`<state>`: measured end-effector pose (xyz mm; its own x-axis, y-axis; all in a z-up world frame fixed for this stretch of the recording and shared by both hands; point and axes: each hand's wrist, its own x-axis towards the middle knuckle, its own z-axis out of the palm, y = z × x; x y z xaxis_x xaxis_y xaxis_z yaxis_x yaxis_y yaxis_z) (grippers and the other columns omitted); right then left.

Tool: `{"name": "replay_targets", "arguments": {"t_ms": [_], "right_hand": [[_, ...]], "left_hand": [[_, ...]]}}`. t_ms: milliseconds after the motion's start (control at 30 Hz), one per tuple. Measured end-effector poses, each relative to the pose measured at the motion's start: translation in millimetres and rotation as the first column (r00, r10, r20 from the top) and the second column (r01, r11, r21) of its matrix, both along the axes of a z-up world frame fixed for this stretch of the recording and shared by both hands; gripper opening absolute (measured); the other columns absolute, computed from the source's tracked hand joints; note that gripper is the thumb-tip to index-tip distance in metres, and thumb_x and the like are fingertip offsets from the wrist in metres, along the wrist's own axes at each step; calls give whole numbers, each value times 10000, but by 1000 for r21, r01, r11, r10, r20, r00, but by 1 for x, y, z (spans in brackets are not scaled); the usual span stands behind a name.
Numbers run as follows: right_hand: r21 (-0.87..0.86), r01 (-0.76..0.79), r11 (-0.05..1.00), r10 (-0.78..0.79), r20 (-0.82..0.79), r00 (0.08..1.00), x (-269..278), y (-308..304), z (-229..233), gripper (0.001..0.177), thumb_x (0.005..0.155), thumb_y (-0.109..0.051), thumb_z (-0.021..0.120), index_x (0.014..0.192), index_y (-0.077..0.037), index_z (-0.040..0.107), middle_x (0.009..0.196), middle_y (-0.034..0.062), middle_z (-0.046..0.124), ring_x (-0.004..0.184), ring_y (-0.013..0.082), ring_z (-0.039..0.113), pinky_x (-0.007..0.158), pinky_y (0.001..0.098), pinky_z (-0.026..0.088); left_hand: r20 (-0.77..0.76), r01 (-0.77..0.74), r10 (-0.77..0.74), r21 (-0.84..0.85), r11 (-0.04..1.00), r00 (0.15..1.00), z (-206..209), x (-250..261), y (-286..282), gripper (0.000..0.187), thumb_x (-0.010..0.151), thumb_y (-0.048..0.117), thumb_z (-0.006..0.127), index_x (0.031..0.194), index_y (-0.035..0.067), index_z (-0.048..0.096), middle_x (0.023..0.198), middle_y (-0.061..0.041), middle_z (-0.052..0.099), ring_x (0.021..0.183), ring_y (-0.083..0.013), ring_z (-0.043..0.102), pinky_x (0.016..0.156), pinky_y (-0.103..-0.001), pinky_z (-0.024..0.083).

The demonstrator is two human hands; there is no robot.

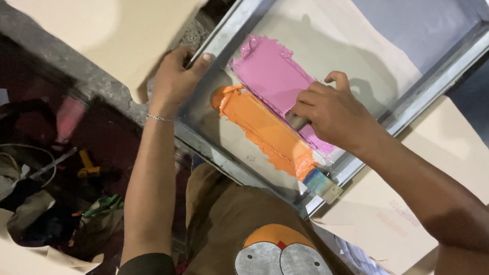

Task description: Screen printing designs onto pink fabric using a manual screen and squeegee with two colors of ink.

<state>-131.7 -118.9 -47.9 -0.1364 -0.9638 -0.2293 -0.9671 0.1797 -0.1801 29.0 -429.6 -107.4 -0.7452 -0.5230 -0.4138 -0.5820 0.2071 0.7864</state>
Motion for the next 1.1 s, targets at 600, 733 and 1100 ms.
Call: {"name": "replay_targets", "arguments": {"t_ms": [600,733,1100], "right_hand": [[-11,81,997,-81,-29,996,25,96,4,223,859,-68,652,1042,-194,666,976,-47,633,1081,137,582,1074,503,316],[-43,228,973,-224,76,972,25,100,14,248,899,-79,631,1088,-231,684,992,-67,661,1090,125,596,1097,457,305],[0,1000,29,-835,550,25,71,132,16,268,975,-279,823,1108,-73,714,902,109,644,851,266,650,671,407,507]], "left_hand": [[-9,45,-45,-30,999,999,-8,3,-5,427,1060,508,656,987,87,674,772,-63,566,662,-181,555,554,-335,432],[5,28,-28,-9,1000,1000,8,-1,-1,460,1041,555,648,1057,96,660,845,-65,568,763,-204,542,652,-378,437],[108,60,-58,-11,998,992,32,-6,6,531,1011,564,617,1118,50,696,963,-158,666,933,-309,653,821,-452,473]]}}
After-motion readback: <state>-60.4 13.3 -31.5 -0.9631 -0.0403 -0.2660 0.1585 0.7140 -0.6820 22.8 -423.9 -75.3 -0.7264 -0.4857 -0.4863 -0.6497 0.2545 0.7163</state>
